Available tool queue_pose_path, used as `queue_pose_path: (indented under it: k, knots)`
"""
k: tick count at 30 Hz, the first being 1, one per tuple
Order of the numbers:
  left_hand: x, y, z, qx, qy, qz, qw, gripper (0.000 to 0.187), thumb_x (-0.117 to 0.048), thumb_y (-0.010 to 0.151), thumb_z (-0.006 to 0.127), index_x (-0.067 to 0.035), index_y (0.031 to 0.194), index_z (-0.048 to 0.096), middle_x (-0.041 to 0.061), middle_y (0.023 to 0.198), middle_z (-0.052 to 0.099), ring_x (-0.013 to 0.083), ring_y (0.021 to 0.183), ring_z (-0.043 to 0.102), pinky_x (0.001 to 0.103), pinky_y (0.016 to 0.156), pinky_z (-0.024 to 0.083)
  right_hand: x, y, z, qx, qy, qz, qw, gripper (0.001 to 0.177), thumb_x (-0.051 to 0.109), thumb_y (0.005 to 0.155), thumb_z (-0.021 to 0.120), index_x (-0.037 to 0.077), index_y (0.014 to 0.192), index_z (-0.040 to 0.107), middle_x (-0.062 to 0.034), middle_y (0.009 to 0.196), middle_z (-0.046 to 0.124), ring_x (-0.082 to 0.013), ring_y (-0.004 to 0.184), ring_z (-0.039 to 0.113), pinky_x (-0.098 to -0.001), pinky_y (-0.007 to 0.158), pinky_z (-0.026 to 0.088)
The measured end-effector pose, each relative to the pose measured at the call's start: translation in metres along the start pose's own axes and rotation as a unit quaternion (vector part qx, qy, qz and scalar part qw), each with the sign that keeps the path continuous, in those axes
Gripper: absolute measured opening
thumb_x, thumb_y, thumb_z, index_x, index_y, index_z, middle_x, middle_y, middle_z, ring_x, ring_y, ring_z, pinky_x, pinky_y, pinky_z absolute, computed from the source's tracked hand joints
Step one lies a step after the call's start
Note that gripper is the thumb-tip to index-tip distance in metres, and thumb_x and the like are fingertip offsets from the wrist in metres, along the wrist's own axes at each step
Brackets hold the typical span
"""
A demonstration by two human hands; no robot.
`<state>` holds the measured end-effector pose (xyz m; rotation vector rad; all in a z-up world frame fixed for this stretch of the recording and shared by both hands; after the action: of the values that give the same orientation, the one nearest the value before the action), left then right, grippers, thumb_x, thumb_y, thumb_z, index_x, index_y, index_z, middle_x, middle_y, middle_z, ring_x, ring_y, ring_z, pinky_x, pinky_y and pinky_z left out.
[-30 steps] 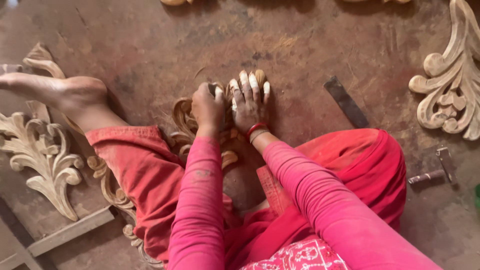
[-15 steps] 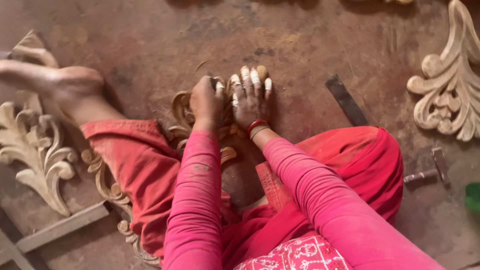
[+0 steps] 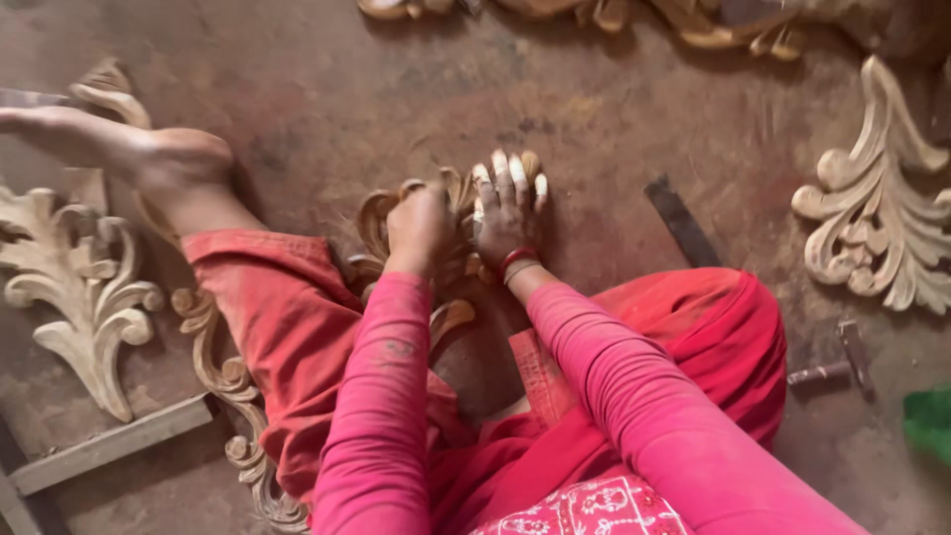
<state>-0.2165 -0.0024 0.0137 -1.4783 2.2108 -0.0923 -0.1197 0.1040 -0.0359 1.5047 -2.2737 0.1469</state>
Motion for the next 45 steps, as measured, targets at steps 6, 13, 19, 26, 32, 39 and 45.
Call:
queue_pose_path:
  k: [6,13,19,26,32,39,45]
  knots:
    - [0.037,-0.065,-0.025,-0.091,-0.114,-0.046,0.988,0.028,-0.036,0.089,0.065,-0.014,0.099,0.078,0.019,0.094,0.075,0.0384,0.089,0.070,0.050,0.077,0.053,-0.004,-0.007,-0.001,-0.013,0.016,-0.010,1.000,0.052,0.032,0.099,0.056,0.019,0.149,0.054,-0.0095,0.164,0.038,-0.0302,0.153,0.030,-0.0603,0.123,0.015]
    - [0.082,-0.120,0.039,-0.159,-0.537,-0.041,0.827,0.043,-0.035,0.114,0.060,0.002,0.092,0.070,0.009,0.086,0.066,0.0172,0.077,0.053,0.036,0.069,0.046,0.016,-0.039,-0.011,-0.022,0.203,-0.096,0.974,0.042,0.031,0.096,0.060,0.015,0.135,0.064,-0.0096,0.147,0.060,-0.0314,0.144,0.053,-0.0481,0.127,0.034]
    - [0.056,-0.136,0.075,0.045,-0.765,-0.155,0.623,0.037,-0.035,0.103,0.049,-0.007,0.113,0.071,0.007,0.098,0.073,0.0173,0.079,0.071,0.034,0.065,0.060,0.048,-0.077,-0.074,0.139,0.310,-0.202,0.919,0.060,0.028,0.082,0.079,0.005,0.134,0.061,-0.0192,0.134,0.064,-0.0366,0.128,0.058,-0.0436,0.109,0.045]
    - [0.065,-0.142,0.066,-0.051,-0.373,-0.090,0.922,0.040,-0.043,0.095,0.071,-0.006,0.110,0.074,0.010,0.100,0.075,0.0233,0.088,0.069,0.039,0.083,0.057,0.018,-0.075,-0.065,0.169,0.237,-0.110,0.950,0.057,0.032,0.082,0.078,0.005,0.129,0.060,-0.0180,0.129,0.064,-0.0357,0.123,0.060,-0.0432,0.105,0.047]
    - [0.055,-0.172,0.025,-0.119,-0.089,-0.101,0.984,0.101,-0.041,0.062,0.095,-0.012,0.146,0.048,0.019,0.153,0.034,0.0392,0.144,0.027,0.046,0.120,0.024,-0.009,-0.070,-0.050,0.085,0.187,-0.095,0.974,0.055,0.038,0.086,0.074,0.006,0.129,0.061,-0.0170,0.130,0.065,-0.0361,0.121,0.059,-0.0453,0.104,0.044]
    - [0.049,-0.176,0.040,-0.122,0.027,-0.082,0.989,0.103,-0.036,0.066,0.089,-0.014,0.155,0.040,0.009,0.156,0.037,0.0384,0.148,0.026,0.049,0.123,0.028,-0.022,-0.070,-0.021,0.028,0.111,-0.135,0.984,0.057,0.035,0.084,0.077,0.010,0.134,0.061,-0.0209,0.149,0.048,-0.0424,0.131,0.048,-0.0503,0.109,0.041]
    - [0.041,-0.180,0.071,-0.175,0.121,-0.057,0.975,0.073,-0.037,0.084,0.074,-0.010,0.147,0.049,0.007,0.155,0.047,0.0345,0.142,0.044,0.046,0.080,0.058,-0.046,-0.074,-0.005,0.020,0.123,-0.162,0.979,0.048,0.036,0.096,0.074,0.012,0.135,0.064,-0.0146,0.145,0.060,-0.0341,0.139,0.052,-0.0475,0.118,0.040]
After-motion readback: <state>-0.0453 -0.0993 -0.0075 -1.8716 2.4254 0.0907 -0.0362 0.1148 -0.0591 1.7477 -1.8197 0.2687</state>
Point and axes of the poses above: each hand's wrist, its own y-axis towards the middle knuckle, its own z-axis out of the palm, x = y × z, the point moved 3 cm from there along y, towards the middle knuckle
